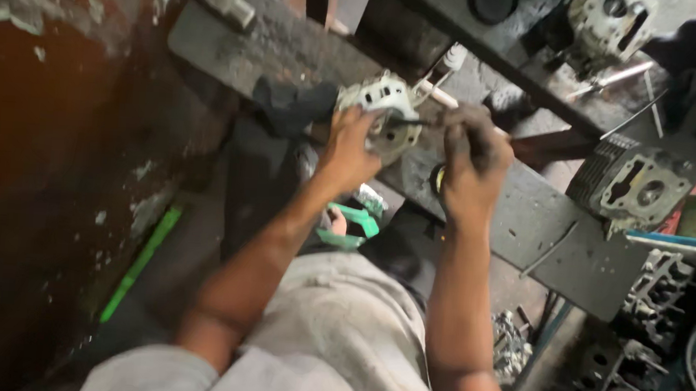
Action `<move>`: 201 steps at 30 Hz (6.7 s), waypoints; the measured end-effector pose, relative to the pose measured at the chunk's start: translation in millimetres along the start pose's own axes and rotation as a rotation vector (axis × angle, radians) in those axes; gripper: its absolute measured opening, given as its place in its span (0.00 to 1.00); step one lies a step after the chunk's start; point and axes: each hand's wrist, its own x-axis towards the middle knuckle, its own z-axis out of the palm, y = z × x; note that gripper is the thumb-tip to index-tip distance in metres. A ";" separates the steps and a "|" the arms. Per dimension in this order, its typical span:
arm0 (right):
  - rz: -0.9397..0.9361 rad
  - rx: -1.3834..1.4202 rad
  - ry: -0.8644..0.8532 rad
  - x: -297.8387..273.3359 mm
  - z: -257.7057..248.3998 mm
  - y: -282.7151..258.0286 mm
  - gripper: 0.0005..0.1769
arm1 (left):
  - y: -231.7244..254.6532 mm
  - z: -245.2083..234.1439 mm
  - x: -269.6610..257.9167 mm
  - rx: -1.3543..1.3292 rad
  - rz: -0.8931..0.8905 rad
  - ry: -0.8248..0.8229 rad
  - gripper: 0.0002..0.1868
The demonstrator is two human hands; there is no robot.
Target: The person cleans a metal engine part on a workbench using a dark cloth and a metal rod. They wipe the surface and insert the rod into the central hole to clean the interior, repeating the process while handling the part with both hands.
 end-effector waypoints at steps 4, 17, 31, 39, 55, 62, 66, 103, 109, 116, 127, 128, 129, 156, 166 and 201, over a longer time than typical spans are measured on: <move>0.054 0.005 0.095 -10.9 -5.4 14.0 0.06 | -0.8 1.7 -9.2 -0.031 -0.091 -0.080 0.32; -0.044 -0.249 0.068 -6.1 0.3 -10.7 0.09 | 7.9 -8.7 -1.5 -0.010 -0.052 -0.148 0.38; 0.074 0.076 0.294 -7.9 -22.7 -10.0 0.10 | 16.0 -13.3 -0.7 0.024 -0.054 -0.168 0.38; 0.101 -0.049 0.255 -7.6 -14.6 -13.9 0.10 | 7.0 -21.8 2.6 -0.146 0.054 -0.163 0.37; -0.068 -0.444 0.163 -7.9 8.1 -3.6 0.14 | -17.6 10.2 7.7 -0.195 -0.177 -0.077 0.22; -0.071 -0.383 0.146 -14.8 8.0 -16.2 0.04 | -11.5 9.5 7.1 -0.143 -0.182 -0.068 0.25; 0.070 -0.289 0.238 -13.9 9.7 -18.6 0.08 | -0.8 11.4 7.0 -0.006 -0.090 -0.016 0.25; 0.036 -0.052 0.068 17.2 23.0 14.6 0.29 | -92.1 -44.0 -0.8 0.194 -0.041 0.238 0.10; 0.114 -0.272 -0.024 16.6 21.6 -1.8 0.31 | -90.1 -55.9 0.4 0.122 -0.136 0.182 0.11; 0.032 0.122 -0.057 56.1 -10.1 -1.1 0.36 | 41.2 -56.4 -16.6 0.067 0.237 0.377 0.28; 0.184 0.067 0.241 15.9 -17.5 58.1 0.39 | 111.5 0.2 14.5 -0.588 0.364 -0.139 0.43; 0.122 0.144 0.293 47.9 -30.6 63.2 0.38 | 117.9 -5.0 2.0 -0.553 0.417 -0.085 0.46; 0.051 0.159 0.311 71.5 -33.6 69.5 0.39 | 122.9 -8.8 -11.4 -0.517 0.467 -0.029 0.49; -0.039 0.102 0.348 59.7 -18.4 79.9 0.33 | 112.4 -9.7 -15.7 -0.371 0.351 -0.009 0.51; -0.015 0.166 0.035 38.6 8.9 -5.3 0.34 | 46.5 -38.1 -46.2 -0.434 -0.058 0.324 0.31; 0.087 0.322 0.275 55.8 -32.3 73.1 0.34 | 88.5 21.2 -0.7 -0.429 0.381 -0.124 0.53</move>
